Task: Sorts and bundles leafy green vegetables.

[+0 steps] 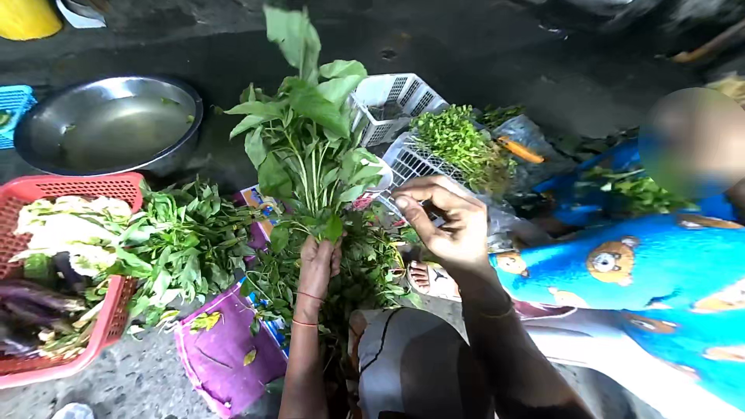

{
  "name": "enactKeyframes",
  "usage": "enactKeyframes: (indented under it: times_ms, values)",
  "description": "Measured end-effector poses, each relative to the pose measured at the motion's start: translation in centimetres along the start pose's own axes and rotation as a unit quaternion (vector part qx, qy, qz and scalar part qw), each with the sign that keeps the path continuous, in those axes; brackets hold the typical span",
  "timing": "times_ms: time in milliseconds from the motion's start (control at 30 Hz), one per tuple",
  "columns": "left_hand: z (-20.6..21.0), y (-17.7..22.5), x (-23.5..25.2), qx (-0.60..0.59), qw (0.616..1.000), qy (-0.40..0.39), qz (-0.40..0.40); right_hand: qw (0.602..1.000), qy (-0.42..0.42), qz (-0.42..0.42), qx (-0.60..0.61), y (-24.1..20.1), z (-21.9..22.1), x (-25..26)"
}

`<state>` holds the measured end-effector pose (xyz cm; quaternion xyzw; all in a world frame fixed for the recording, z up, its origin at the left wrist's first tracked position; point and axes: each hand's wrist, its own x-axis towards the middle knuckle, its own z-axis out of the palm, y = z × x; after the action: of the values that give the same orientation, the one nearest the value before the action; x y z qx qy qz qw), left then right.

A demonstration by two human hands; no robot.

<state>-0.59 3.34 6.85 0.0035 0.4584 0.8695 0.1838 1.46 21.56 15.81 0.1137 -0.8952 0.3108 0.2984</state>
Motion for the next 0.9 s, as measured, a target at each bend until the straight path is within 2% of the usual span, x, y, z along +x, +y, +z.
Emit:
enactKeyframes:
  times_ms: [67,133,167,233,333,400,467,533,667,733,767,833,900]
  values:
    - [-0.1,-0.5,-0.1,0.003,1.0,-0.004,0.018,0.997,0.035,-0.075,0.012,-1.3,0.4,0.8]
    - [-0.3,-1.0,-0.1,-0.016,0.999,-0.019,0.032,0.993,0.061,-0.104,0.0,-2.0,0.8,1.7]
    - [-0.5,-1.2,-0.1,-0.028,0.998,-0.031,0.037,0.993,0.072,-0.09,-0.002,-2.2,0.9,1.9]
    - [-1.0,-1.7,0.0,-0.041,0.997,-0.054,0.045,0.997,0.075,-0.011,0.031,-2.3,1.1,2.2]
    - [-1.0,-1.6,-0.2,-0.032,0.998,-0.047,0.038,0.977,0.011,0.129,0.168,-1.9,1.4,2.4]
    - [-0.6,-1.2,-0.4,0.011,0.999,-0.026,0.035,0.959,-0.078,0.134,0.236,-1.8,1.7,2.3]
    - [-0.2,-0.9,-0.3,0.073,0.997,0.0,0.036,0.95,-0.13,0.124,0.255,-2.0,2.2,1.9]
    - [-0.1,-0.8,-0.1,0.152,0.987,0.029,0.03,0.953,-0.106,0.147,0.242,-1.7,2.5,1.4]
    - [0.1,-0.4,0.3,0.314,0.947,0.069,0.029,0.972,0.037,0.173,0.157,0.0,1.8,0.8]
    - [0.3,-0.4,0.3,0.376,0.922,0.087,0.039,0.984,0.074,0.124,0.106,0.3,1.7,0.6]
    - [0.5,-0.4,0.3,0.407,0.907,0.096,0.046,0.99,0.062,0.082,0.096,0.2,1.8,0.6]
    - [0.9,-0.7,0.3,0.475,0.87,0.111,0.072,0.996,-0.009,-0.004,0.084,-0.5,2.9,0.7]
    - [1.3,-0.8,0.1,0.538,0.828,0.123,0.1,0.995,-0.089,-0.039,0.028,-1.2,5.0,0.7]
